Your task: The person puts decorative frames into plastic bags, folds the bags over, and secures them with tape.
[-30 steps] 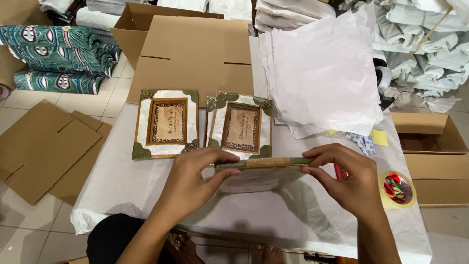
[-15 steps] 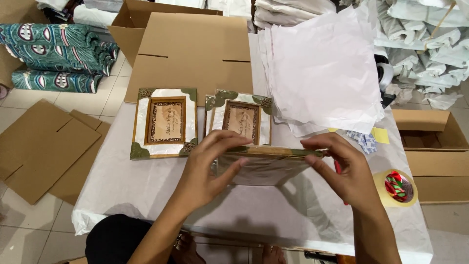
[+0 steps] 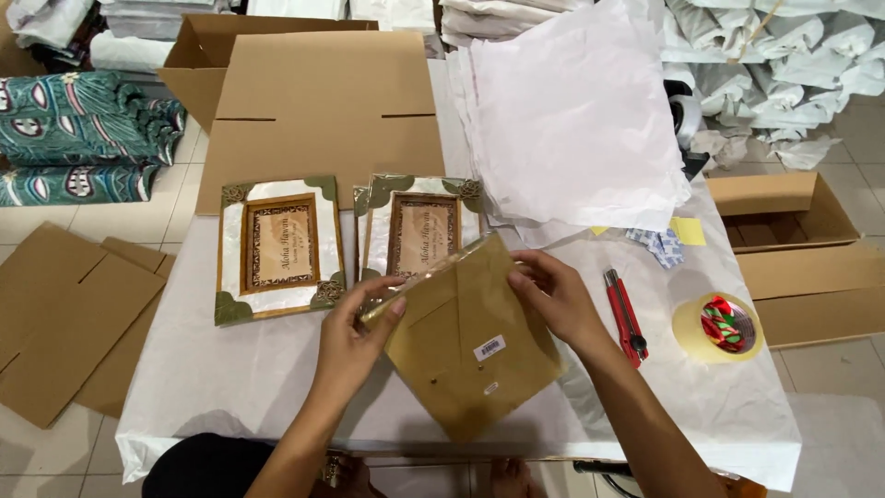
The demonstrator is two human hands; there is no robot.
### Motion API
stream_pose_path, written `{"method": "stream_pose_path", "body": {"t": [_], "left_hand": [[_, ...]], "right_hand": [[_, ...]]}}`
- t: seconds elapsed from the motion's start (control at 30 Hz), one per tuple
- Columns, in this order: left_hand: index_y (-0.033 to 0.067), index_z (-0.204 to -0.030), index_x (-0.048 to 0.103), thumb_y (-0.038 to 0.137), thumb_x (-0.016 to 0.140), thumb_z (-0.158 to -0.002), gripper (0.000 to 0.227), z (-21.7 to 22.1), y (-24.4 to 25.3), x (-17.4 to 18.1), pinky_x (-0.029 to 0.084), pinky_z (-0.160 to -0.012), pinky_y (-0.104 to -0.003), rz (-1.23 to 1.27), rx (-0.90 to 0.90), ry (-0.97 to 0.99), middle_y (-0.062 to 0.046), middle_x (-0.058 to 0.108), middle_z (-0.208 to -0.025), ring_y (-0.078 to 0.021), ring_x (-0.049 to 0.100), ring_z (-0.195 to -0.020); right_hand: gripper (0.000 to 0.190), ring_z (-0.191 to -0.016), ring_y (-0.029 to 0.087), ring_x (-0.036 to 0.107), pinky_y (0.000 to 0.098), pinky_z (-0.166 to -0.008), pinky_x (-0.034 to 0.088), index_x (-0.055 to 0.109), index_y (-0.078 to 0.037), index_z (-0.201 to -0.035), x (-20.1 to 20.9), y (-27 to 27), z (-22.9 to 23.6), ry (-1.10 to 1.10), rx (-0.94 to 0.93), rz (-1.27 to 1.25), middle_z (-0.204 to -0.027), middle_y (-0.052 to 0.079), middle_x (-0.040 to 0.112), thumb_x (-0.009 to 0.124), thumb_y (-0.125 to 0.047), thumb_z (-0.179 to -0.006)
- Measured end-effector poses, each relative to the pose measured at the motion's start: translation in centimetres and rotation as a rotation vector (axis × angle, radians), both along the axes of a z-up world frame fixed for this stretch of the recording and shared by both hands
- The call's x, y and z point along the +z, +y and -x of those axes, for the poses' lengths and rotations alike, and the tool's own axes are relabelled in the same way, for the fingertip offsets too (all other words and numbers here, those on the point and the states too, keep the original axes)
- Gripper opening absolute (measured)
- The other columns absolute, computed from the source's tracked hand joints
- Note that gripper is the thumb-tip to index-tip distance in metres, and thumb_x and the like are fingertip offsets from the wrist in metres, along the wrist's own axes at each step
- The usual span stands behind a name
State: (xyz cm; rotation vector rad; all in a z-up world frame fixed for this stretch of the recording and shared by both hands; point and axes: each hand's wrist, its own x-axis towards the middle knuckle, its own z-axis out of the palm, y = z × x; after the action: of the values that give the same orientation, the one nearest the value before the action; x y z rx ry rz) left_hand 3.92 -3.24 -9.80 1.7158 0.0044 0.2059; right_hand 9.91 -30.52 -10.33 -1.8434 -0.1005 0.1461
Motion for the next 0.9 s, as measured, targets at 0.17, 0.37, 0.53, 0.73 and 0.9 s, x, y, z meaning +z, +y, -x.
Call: {"method": "stream_pose_path", "body": {"t": [0.17, 0.37, 0.53, 0.73, 0.9], "left_hand": [[0.0177, -0.124, 0.078, 0.017, 0.074, -0.092, 0.032, -0.1, 0.5, -1.5, 0.05, -0.099, -0.045, -0.124, -0.001, 0.07, -0.016, 0.074, -0.107, -0.0311, 0.068, -0.112], [0.0093, -0.123, 0.074, 0.016, 0.075, -0.093, 0.031, -1.9, 1.2, -3.4, 0.047, -0.101, -0.053, -0.063, 0.068, 0.14, -0.023, 0.073, -0.109, -0.038, 0.064, -0.115], [0.0098, -0.117, 0.075, 0.019, 0.075, -0.093, 0.025, -2.5, 1.4, -3.4, 0.046, -0.103, -0.053, -0.045, 0.053, 0.147, -0.021, 0.074, -0.112, -0.0393, 0.064, -0.119], [0.0111, -0.107, 0.078, 0.017, 0.075, -0.093, 0.016, -3.1, 1.5, -4.4, 0.047, -0.105, -0.049, -0.103, 0.033, 0.042, -0.016, 0.075, -0.107, -0.0358, 0.066, -0.118], [0.0083, -0.106, 0.077, 0.014, 0.075, -0.092, 0.015, -3.6, 1.4, -4.9, 0.046, -0.105, -0.049, -0.101, 0.03, -0.003, -0.015, 0.074, -0.104, -0.0339, 0.066, -0.115]], "right_hand": [[0.038, -0.106, 0.042, 0.073, 0.0532, -0.094, 0.056, 0.073, -0.008, -0.127, -1.9, 0.9, -1.7, -0.023, 0.041, 0.136, -0.108, 0.023, 0.077, 0.07, -0.03, -0.097], [0.024, -0.107, 0.041, 0.071, 0.0539, -0.092, 0.054, 0.078, -0.014, -0.115, -3.4, -5.5, -3.5, -0.068, -0.27, 0.611, -0.106, 0.017, 0.077, 0.063, -0.024, -0.1], [0.03, -0.112, 0.037, 0.069, 0.0489, -0.093, 0.053, 0.075, -0.015, -0.122, -13.4, -16.7, -8.5, -0.17, -0.516, 1.249, -0.12, 0.014, 0.072, 0.062, -0.027, -0.097], [0.026, -0.118, 0.032, 0.066, 0.0451, -0.104, 0.046, 0.075, -0.013, -0.116, -18.1, -21.6, -10.4, -0.248, -0.537, 1.437, -0.119, 0.01, 0.073, 0.065, -0.028, -0.098], [0.02, -0.111, 0.026, 0.068, 0.0416, -0.101, 0.048, 0.079, -0.025, -0.11, -19.8, -23.2, -10.8, -0.375, -0.555, 1.483, -0.107, 0.001, 0.074, 0.076, -0.033, -0.092]]}}
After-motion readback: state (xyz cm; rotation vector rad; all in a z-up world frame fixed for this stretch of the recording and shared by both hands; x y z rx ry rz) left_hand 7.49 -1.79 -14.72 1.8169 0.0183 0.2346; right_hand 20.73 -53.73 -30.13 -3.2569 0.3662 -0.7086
